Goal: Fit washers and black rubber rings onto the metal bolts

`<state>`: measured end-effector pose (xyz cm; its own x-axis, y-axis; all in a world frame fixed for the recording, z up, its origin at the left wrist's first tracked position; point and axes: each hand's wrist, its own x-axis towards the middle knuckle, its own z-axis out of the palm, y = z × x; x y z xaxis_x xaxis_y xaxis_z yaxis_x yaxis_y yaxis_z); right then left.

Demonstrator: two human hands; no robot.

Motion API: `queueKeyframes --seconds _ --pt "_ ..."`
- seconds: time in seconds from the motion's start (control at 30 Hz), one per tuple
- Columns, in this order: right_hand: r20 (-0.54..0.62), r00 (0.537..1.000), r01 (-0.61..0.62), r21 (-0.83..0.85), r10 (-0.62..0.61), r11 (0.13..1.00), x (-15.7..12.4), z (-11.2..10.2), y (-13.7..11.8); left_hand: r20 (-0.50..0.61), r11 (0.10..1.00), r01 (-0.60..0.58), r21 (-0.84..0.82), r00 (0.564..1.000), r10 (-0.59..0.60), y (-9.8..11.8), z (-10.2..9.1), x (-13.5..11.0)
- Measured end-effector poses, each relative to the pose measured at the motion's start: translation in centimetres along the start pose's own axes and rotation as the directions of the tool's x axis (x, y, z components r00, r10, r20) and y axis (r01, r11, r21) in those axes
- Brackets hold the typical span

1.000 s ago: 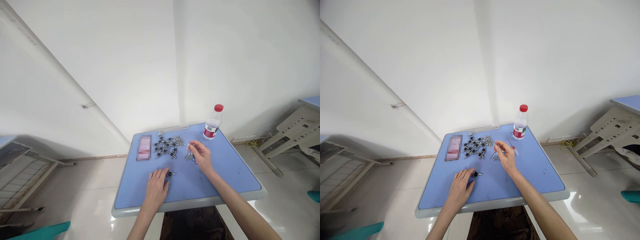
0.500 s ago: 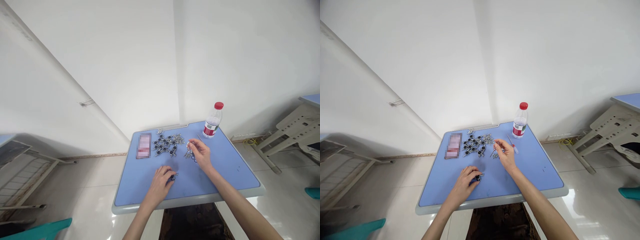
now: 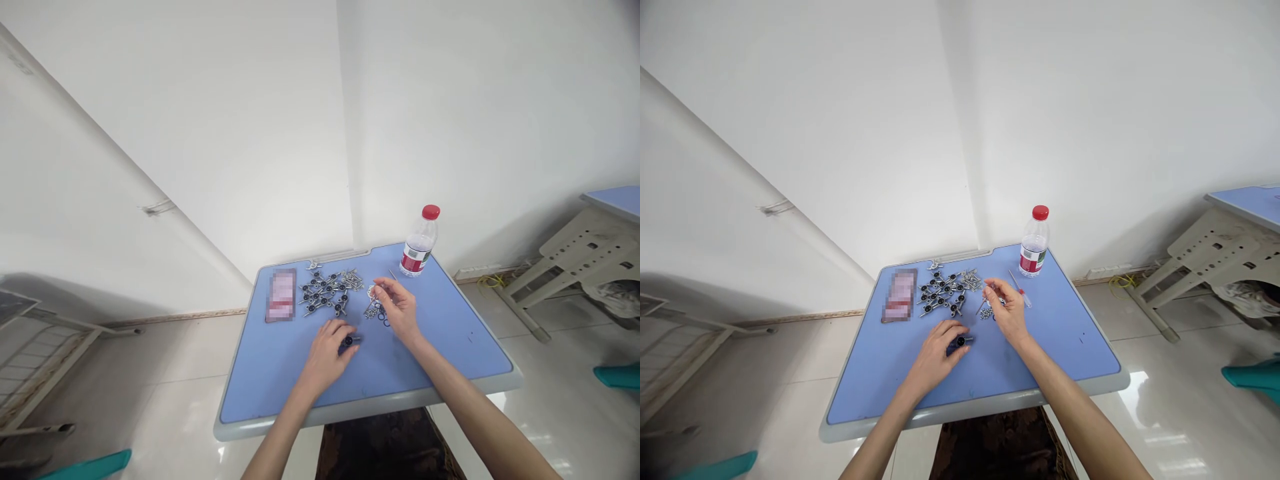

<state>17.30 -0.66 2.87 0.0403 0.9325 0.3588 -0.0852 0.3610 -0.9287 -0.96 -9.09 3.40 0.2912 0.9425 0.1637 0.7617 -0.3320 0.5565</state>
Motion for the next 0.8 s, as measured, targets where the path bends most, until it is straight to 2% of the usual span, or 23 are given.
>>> queueKeyframes --seconds 0.13,0.23,0.4,0.6,0.8 --pt "-0.010 1.000 0.007 -0.048 -0.008 0.999 0.1 -0.1 -0.1 -0.039 1.000 0.004 0.003 0.999 -0.004 0.0 -0.6 2.2" --pt "-0.005 0.999 0.033 -0.163 -0.034 0.986 0.2 -0.3 -0.2 -0.032 0.999 0.017 -0.033 0.999 -0.018 -0.3 -0.7 3.5" --pt "0.020 0.996 0.088 -0.342 -0.086 0.936 0.6 -0.9 -0.3 -0.101 0.997 0.036 -0.068 0.994 -0.043 -1.4 -0.1 3.3" --pt "-0.044 0.997 0.042 -0.309 -0.059 0.950 1.2 -1.7 -0.4 -0.107 0.998 0.032 0.060 0.994 -0.025 -2.4 0.0 2.5" --pt "-0.088 0.996 -0.010 -0.294 -0.017 0.956 1.5 -2.5 -0.6 -0.111 0.995 0.039 0.092 0.993 -0.028 -2.5 0.0 2.6"
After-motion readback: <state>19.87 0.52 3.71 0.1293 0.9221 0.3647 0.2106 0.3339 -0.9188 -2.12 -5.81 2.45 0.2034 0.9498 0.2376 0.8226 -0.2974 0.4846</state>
